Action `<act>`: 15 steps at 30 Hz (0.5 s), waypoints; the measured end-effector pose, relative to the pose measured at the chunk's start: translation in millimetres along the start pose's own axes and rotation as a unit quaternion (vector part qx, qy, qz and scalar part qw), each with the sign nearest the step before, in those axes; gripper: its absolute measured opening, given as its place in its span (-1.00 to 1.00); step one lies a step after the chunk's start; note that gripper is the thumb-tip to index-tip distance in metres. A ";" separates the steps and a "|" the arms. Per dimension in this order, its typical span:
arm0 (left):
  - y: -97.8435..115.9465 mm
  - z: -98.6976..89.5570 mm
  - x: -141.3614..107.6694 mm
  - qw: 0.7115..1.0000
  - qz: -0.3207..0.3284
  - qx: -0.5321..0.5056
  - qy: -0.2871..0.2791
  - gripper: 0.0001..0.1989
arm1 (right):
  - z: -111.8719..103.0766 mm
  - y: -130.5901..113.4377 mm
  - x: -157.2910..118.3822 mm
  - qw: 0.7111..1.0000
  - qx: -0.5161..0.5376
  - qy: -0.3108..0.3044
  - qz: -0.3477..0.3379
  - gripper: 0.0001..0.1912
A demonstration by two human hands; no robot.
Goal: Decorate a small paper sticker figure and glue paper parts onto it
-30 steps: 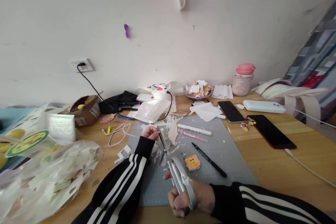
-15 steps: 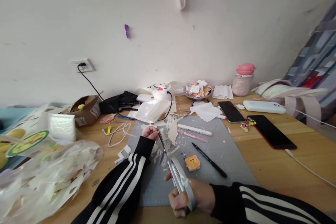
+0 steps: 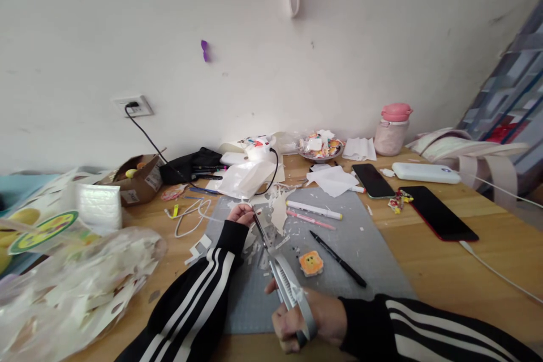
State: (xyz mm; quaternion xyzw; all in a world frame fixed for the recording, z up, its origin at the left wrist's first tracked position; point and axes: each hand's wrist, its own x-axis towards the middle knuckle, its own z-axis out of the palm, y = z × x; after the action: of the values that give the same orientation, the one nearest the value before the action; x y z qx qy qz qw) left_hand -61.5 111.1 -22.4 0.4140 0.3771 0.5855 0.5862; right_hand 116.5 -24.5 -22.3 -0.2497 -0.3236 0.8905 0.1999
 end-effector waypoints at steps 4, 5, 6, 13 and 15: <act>-0.2 0.3 -0.6 1.000 -0.013 -0.011 -0.017 -0.71 | -2.5 1.9 -0.1 1.000 0.001 -0.016 -0.017 -0.26; 0.1 0.9 -1.5 1.000 -0.014 -0.013 -0.019 -0.71 | -2.9 2.1 -0.3 1.000 0.001 -0.021 -0.023 -0.28; 0.4 1.7 -2.7 1.000 -0.015 -0.014 -0.021 -0.71 | -3.2 2.2 -0.5 0.999 0.001 -0.025 -0.029 -0.31; 4.0 7.3 -9.9 0.999 -0.003 -0.026 -0.019 -0.78 | -4.8 4.4 1.9 0.998 0.009 -0.037 -0.040 -0.33; 4.4 7.6 -10.0 0.999 -0.001 -0.025 -0.020 -0.78 | -4.3 4.3 2.6 0.998 0.008 -0.037 -0.040 -0.34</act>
State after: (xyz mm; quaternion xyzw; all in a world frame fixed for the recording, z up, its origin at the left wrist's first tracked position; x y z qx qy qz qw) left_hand -56.4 100.7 -15.9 0.4107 0.3508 0.5857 0.6044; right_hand 116.1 -24.1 -28.8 -0.2016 -0.3330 0.8932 0.2252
